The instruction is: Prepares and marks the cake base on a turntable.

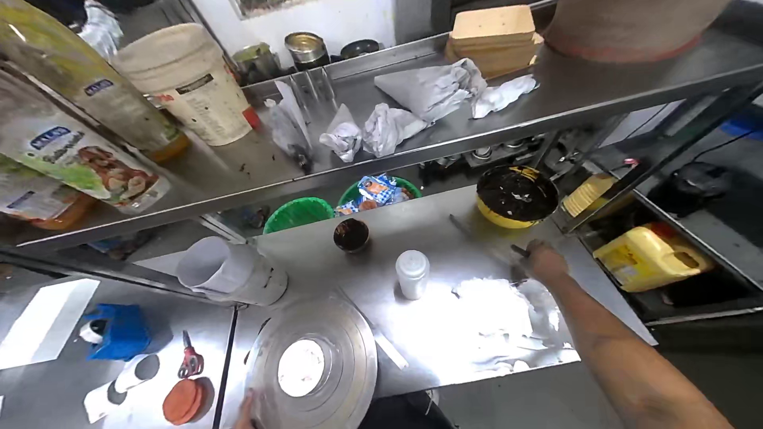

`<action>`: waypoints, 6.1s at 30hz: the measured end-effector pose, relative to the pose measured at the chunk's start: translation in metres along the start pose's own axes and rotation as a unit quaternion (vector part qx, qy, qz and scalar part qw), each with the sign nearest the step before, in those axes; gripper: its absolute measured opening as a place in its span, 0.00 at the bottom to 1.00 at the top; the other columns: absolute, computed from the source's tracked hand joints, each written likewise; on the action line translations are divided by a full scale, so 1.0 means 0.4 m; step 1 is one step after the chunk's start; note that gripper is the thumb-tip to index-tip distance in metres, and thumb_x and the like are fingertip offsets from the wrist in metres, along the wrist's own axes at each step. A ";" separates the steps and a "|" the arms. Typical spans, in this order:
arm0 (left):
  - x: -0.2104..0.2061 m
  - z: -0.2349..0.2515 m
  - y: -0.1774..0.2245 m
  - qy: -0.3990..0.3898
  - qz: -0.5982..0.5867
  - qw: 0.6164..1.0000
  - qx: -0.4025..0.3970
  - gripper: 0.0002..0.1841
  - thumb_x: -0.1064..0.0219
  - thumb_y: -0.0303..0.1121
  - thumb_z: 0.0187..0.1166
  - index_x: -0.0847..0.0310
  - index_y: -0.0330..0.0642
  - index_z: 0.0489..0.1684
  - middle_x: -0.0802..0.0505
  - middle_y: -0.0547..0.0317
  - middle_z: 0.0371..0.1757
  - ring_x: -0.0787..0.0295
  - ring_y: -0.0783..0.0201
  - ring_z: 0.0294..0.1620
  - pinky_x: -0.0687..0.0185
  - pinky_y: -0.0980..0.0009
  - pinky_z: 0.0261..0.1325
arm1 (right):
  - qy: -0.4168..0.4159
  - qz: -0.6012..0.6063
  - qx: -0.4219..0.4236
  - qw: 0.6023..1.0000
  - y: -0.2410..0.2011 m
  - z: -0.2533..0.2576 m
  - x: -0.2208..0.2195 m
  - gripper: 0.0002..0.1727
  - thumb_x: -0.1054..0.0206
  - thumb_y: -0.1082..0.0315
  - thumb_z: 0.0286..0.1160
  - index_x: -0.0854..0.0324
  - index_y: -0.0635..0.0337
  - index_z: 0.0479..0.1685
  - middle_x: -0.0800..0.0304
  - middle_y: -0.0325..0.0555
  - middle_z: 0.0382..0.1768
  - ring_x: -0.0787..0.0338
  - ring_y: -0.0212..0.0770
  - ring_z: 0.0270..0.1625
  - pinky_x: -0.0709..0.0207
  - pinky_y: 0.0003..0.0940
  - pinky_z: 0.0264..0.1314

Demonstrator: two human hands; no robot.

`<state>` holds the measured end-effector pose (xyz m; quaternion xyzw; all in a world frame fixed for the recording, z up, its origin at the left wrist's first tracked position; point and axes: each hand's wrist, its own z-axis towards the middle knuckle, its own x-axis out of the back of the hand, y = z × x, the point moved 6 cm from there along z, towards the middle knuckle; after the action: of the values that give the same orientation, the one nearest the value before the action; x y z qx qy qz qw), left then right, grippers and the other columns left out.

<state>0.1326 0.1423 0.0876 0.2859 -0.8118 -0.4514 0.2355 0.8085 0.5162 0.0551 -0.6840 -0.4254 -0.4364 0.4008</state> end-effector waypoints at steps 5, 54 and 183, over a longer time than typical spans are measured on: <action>-0.021 -0.025 -0.067 -0.001 -0.049 0.999 0.007 0.24 0.50 0.48 0.93 0.23 0.38 0.70 0.06 0.55 0.52 0.07 0.68 0.51 0.09 0.63 0.56 | -0.033 0.138 0.011 0.990 0.005 -0.190 0.025 0.17 0.34 0.60 0.82 0.19 0.65 0.57 0.12 0.68 0.40 0.12 0.68 0.43 0.22 0.72 0.45; 0.039 0.089 0.040 -0.291 0.033 0.955 -0.039 0.35 0.36 0.25 0.81 0.50 0.31 0.87 0.14 0.41 0.68 0.09 0.57 0.62 0.10 0.62 0.64 | -0.116 0.218 0.108 0.963 -0.772 -1.270 -0.279 0.25 0.46 0.44 0.88 0.19 0.58 0.56 0.15 0.45 0.23 0.13 0.44 0.25 0.18 0.46 0.28; 0.097 0.086 -0.009 -0.455 0.125 0.880 0.055 0.12 0.40 0.33 0.87 0.15 0.33 0.46 0.05 0.54 0.41 0.08 0.65 0.42 0.11 0.67 0.56 | -0.109 0.188 0.088 0.972 -0.779 -1.329 -0.317 0.26 0.50 0.41 0.88 0.19 0.53 0.52 0.18 0.39 0.21 0.15 0.41 0.23 0.21 0.43 0.25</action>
<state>0.0833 0.1352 0.0726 -0.0425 -0.8820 -0.4533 -0.1217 0.3493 0.0964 0.1496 -0.7572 -0.3672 -0.2363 0.4857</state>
